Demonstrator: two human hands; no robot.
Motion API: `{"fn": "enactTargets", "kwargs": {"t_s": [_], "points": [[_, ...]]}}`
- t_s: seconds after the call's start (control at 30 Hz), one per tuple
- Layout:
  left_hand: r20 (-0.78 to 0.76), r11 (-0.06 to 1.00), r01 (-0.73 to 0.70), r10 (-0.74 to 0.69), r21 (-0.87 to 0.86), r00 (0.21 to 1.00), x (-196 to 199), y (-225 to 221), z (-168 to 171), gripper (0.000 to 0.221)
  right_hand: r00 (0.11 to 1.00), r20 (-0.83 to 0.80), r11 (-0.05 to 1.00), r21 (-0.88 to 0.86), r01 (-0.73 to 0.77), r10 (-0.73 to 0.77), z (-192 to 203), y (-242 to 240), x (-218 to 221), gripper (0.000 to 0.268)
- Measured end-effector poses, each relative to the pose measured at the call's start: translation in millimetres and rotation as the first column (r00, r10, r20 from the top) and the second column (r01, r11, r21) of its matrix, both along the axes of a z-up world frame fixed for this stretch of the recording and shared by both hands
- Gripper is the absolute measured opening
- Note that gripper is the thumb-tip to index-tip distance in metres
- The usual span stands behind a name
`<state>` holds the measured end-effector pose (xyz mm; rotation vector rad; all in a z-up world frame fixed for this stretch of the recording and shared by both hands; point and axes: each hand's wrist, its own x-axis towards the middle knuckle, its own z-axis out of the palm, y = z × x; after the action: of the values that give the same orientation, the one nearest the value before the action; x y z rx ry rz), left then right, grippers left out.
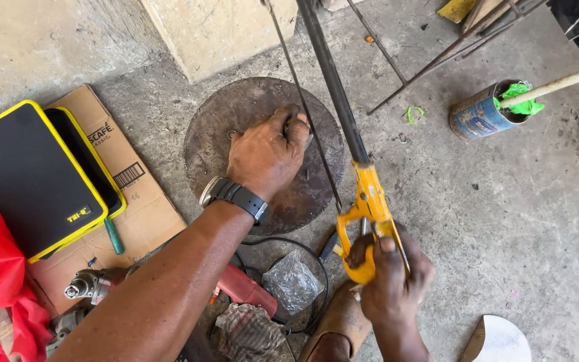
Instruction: The person is completing a metal sawing task and then proceeds to use a screwdriver to disassemble or adjust an angle grinder.
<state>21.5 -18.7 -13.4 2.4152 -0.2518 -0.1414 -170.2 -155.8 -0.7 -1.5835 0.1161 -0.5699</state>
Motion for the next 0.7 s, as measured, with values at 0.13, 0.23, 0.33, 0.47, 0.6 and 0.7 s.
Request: {"fn": "enactTargets", "kwargs": {"t_s": [0.13,0.23,0.33,0.47,0.6,0.7], "points": [[-0.036,0.999,-0.010,0.008,-0.037,0.999,-0.9,1.8,9.4,0.074,0.993,-0.085,0.997,0.010,0.080,-0.079,15.0,14.1,17.1,0.041],[-0.038,1.000,0.012,-0.012,-0.004,0.999,-2.2,-0.4,12.5,0.081,0.983,-0.162,0.994,-0.076,0.077,-0.088,8.1,7.1,-5.1,0.034],[-0.088,0.999,0.051,-0.050,0.007,0.995,-5.4,-0.9,17.3,0.080,0.998,-0.052,0.993,0.118,0.033,-0.027,-0.7,4.4,7.7,0.031],[-0.095,0.999,-0.032,0.032,-0.003,0.995,-4.6,-1.6,21.2,0.063,0.996,0.065,0.971,-0.230,0.069,-0.055,-2.5,3.9,51.4,0.054],[-0.055,0.998,0.057,-0.058,-0.007,0.997,-1.1,0.0,11.9,0.070,0.988,-0.127,0.995,0.032,0.092,-0.087,2.3,4.6,-18.0,0.030],[-0.062,0.997,0.073,-0.072,0.015,0.995,-0.9,-0.5,3.3,0.066,0.866,-0.396,0.952,-0.143,0.269,-0.305,6.7,6.4,-2.8,0.021]]}}
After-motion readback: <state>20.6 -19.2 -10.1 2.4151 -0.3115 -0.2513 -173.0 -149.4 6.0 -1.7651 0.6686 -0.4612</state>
